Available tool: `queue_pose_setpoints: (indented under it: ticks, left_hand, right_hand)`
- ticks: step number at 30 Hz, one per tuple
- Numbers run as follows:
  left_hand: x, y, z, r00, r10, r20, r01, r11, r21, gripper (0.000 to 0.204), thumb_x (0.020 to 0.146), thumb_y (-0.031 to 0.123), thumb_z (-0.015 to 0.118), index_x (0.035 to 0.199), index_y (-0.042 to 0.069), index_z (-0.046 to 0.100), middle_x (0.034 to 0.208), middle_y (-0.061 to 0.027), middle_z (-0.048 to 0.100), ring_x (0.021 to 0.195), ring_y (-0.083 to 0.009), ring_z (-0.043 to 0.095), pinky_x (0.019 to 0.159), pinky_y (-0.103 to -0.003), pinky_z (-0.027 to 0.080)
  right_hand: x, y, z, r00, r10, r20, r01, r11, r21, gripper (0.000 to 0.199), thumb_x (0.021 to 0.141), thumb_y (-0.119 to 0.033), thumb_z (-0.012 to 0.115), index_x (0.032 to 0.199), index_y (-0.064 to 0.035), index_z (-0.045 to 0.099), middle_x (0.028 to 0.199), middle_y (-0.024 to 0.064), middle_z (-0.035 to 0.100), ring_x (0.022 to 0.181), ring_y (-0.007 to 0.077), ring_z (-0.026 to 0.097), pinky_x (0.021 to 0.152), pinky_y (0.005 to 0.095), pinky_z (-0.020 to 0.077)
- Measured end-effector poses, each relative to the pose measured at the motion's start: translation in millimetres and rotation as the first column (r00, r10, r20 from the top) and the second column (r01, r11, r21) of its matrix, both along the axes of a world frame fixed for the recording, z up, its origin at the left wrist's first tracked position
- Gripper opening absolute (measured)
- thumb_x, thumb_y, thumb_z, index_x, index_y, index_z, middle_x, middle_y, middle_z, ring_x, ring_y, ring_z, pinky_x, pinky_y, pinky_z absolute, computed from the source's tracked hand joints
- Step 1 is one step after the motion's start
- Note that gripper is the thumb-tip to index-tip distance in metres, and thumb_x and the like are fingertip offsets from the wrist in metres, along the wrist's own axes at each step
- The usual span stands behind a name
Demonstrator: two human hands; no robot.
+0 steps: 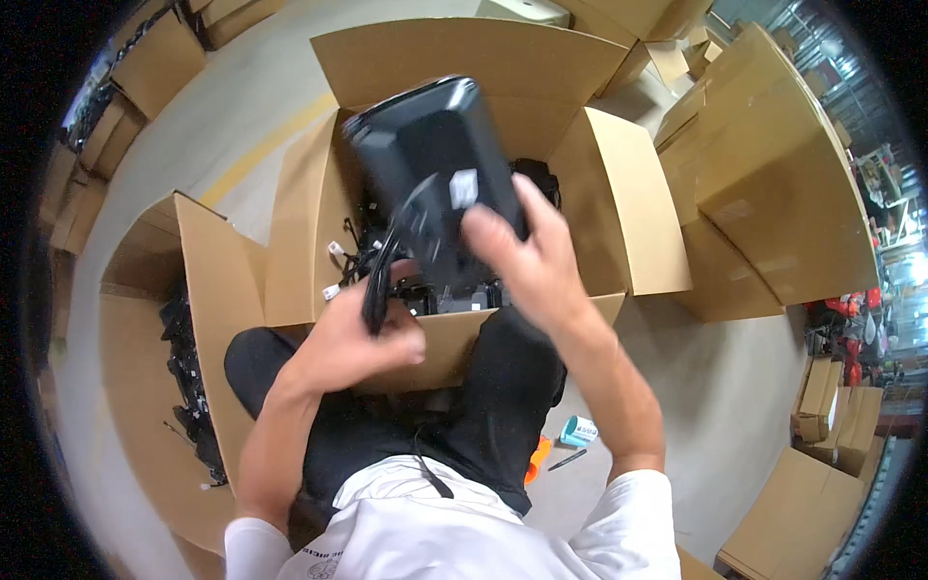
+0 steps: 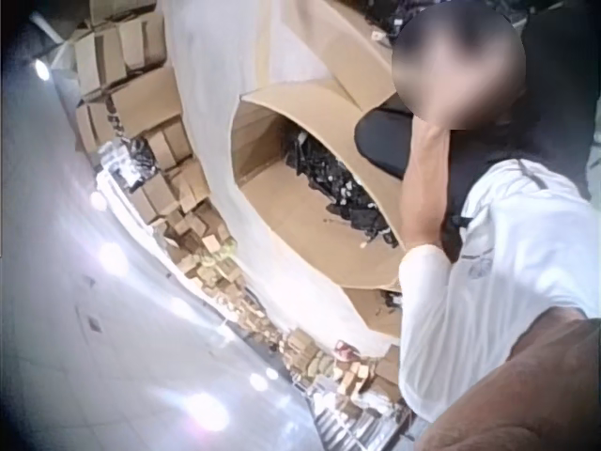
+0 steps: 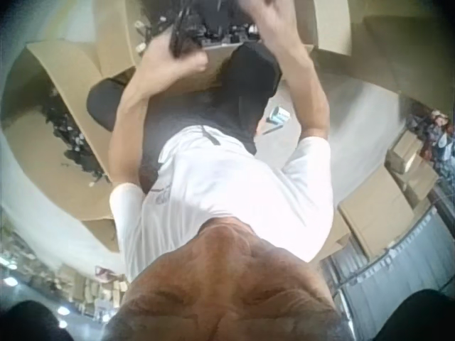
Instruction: The person sits on the floor between two large cardboard boxes filled with black electronic devices. They repeatedly pick up a device from the left box, turn it over to inspect it, and place it into the right box. The process is continuous and repetitive throughout the clip.
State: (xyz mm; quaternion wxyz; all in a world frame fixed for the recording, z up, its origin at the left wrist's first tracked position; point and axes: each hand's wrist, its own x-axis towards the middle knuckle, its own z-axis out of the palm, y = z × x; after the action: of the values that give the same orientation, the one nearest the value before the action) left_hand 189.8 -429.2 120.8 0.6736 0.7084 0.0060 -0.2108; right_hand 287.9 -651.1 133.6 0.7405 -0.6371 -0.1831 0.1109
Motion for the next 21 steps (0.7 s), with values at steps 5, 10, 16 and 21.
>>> queue_pose_setpoints:
  ticks: [5,10,16,21]
  left_hand:
    - [130,4,-77,0.893,-0.127,0.433,-0.206,0.739,0.642,0.024,0.086,0.011,0.070,0.106,-0.002,0.070,0.092,-0.0195,0.074,0.091,-0.0341,0.072,0.079,-0.042,0.056]
    - [192,-16,-165,0.590,-0.755,0.285,0.013,0.361,0.932,0.008,0.079,0.003,0.065,0.085,0.008,0.067,0.091,-0.0120,0.067,0.099,-0.0304,0.067,0.092,-0.048,0.048]
    - [213,36,-99,0.496,-0.772,0.397,-0.156,0.371,0.916,0.025,0.080,0.009,0.074,0.103,0.009,0.064,0.101,-0.0091,0.067,0.104,-0.0286,0.064,0.105,-0.048,0.044]
    - [109,187,2,0.655,-0.555,0.513,-0.403,0.318,0.858,0.044,0.081,0.011,0.079,0.122,0.006,0.064,0.115,-0.0139,0.066,0.116,-0.0316,0.062,0.110,-0.051,0.044]
  right_hand:
    - [108,-56,-96,0.866,-0.031,-0.500,-0.134,0.947,-0.292,0.049,0.101,-0.043,0.065,0.120,0.0021,0.064,0.108,0.0089,0.071,0.094,0.0177,0.068,0.084,0.0329,0.0574]
    - [135,-86,-218,0.607,-0.149,-0.780,-0.362,0.823,-0.439,0.042,0.100,-0.034,0.067,0.121,0.0023,0.065,0.112,0.0097,0.071,0.107,0.0248,0.068,0.089,0.0467,0.0596]
    - [146,-97,-303,0.525,-0.206,-0.826,-0.279,0.875,-0.395,0.054,0.102,-0.035,0.065,0.138,0.0042,0.051,0.128,0.0129,0.066,0.120,0.0273,0.063,0.101,0.0490,0.0532]
    - [163,-113,-333,0.608,-0.103,-0.787,-0.516,0.702,-0.491,0.040,0.103,-0.035,0.062,0.130,-0.0053,0.060,0.118,0.0086,0.068,0.108,0.0227,0.066,0.093,0.0463,0.0568]
